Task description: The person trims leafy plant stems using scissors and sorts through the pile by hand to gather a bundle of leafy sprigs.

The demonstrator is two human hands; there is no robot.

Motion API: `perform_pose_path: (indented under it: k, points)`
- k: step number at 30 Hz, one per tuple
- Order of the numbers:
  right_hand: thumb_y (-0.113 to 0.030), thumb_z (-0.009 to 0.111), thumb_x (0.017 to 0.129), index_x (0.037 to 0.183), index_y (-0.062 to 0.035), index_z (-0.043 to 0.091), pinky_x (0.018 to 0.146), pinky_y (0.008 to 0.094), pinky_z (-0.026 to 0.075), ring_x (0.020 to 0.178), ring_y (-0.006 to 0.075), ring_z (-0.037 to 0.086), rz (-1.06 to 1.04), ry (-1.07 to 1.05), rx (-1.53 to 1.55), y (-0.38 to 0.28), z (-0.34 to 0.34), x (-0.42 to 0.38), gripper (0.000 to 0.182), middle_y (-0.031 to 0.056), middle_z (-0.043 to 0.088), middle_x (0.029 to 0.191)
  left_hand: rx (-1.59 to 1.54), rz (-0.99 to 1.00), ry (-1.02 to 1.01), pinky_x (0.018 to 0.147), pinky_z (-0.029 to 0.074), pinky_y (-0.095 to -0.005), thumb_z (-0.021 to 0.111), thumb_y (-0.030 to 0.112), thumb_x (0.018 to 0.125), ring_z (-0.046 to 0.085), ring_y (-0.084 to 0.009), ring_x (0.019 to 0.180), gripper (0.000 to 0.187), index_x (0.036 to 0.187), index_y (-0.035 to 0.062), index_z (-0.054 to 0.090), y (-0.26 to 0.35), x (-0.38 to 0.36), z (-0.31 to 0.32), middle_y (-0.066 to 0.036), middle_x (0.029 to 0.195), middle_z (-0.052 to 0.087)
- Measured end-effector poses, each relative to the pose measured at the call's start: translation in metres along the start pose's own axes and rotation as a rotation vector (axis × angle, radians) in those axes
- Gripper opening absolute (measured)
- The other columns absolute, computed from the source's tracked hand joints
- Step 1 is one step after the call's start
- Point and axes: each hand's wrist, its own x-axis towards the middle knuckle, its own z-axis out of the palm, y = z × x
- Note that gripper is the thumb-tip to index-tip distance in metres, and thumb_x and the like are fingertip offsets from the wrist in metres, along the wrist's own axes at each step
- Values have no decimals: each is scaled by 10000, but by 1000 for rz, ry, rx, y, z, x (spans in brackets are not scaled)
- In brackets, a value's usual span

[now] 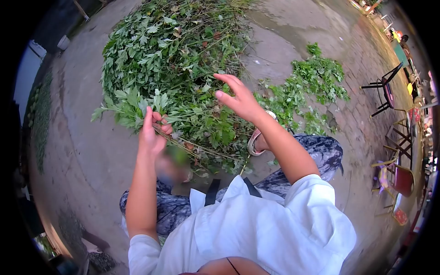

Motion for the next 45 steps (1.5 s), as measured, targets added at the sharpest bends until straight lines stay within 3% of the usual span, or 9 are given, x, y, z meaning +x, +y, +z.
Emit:
perform_pose_path:
  k: [2, 5, 8, 9, 14, 21, 25, 27, 45]
  points:
    - [-307, 572, 790, 1300, -120, 344, 1013, 388, 248, 1229, 277, 320, -276, -339, -597, -25, 13, -3, 590, 126, 395, 1286, 8, -49, -79, 512, 343, -299, 403, 416, 894, 426, -176, 545, 400, 691, 76, 456, 0, -1, 3, -79, 645, 476]
    - [-239, 539, 819, 1200, -96, 456, 839, 372, 401, 918, 247, 538, -149, -613, -420, -14, 42, -8, 415, 136, 597, 967, -42, -68, -175, 502, 342, -269, 391, 423, 897, 427, -149, 545, 404, 744, 63, 494, 3, -2, 8, -74, 665, 481]
    - [-190, 509, 833, 1170, -76, 473, 682, 376, 451, 709, 282, 570, 382, -423, -132, -22, 49, -6, 358, 149, 611, 834, 80, 72, 16, 489, 326, -261, 390, 426, 897, 375, -92, 539, 371, 872, 78, 517, 10, -13, 38, -58, 846, 524]
    - [-141, 464, 843, 1123, -39, 487, 603, 401, 455, 638, 334, 566, 108, -64, -335, -17, 56, -6, 299, 200, 585, 801, 121, 116, 79, 506, 346, -254, 381, 417, 903, 370, -79, 559, 401, 1012, 51, 505, 8, -12, 37, -57, 982, 515]
    - [-116, 433, 837, 1039, -7, 502, 641, 445, 447, 753, 380, 563, -58, 37, -548, -22, 71, -24, 239, 221, 575, 812, 283, -64, -31, 497, 284, -202, 463, 357, 886, 307, -46, 541, 407, 1113, 21, 504, -20, -9, 16, 6, 815, 470]
    - [-400, 305, 913, 870, 2, 609, 619, 349, 470, 629, 255, 604, 357, -722, -385, -56, 43, -35, 506, 137, 610, 697, 98, -207, -48, 469, 284, -212, 518, 244, 869, 318, -55, 504, 224, 904, 23, 534, -48, -7, 12, 9, 694, 437]
    - [-428, 287, 913, 853, 10, 627, 692, 311, 467, 731, 215, 616, 386, -468, -914, -47, 4, -38, 557, 143, 631, 765, 107, -173, -80, 525, 371, -239, 475, 225, 889, 414, -90, 576, 235, 929, 0, 532, -50, -3, 6, -15, 734, 454]
    - [-426, 257, 921, 916, 24, 616, 762, 313, 456, 797, 208, 609, 462, -424, 49, -27, -13, -45, 576, 138, 636, 838, 127, -173, -88, 537, 386, -241, 479, 222, 887, 434, -95, 590, 238, 947, -2, 532, -50, -6, 9, -18, 745, 465]
    - [-390, 418, 889, 1069, -45, 537, 849, 367, 413, 1010, 148, 481, 599, -714, 605, 3, -5, -85, 406, 63, 516, 1106, 61, -177, -387, 510, 348, -205, 408, 265, 916, 409, -57, 564, 176, 890, 99, 461, -33, 1, 0, 3, 794, 451]
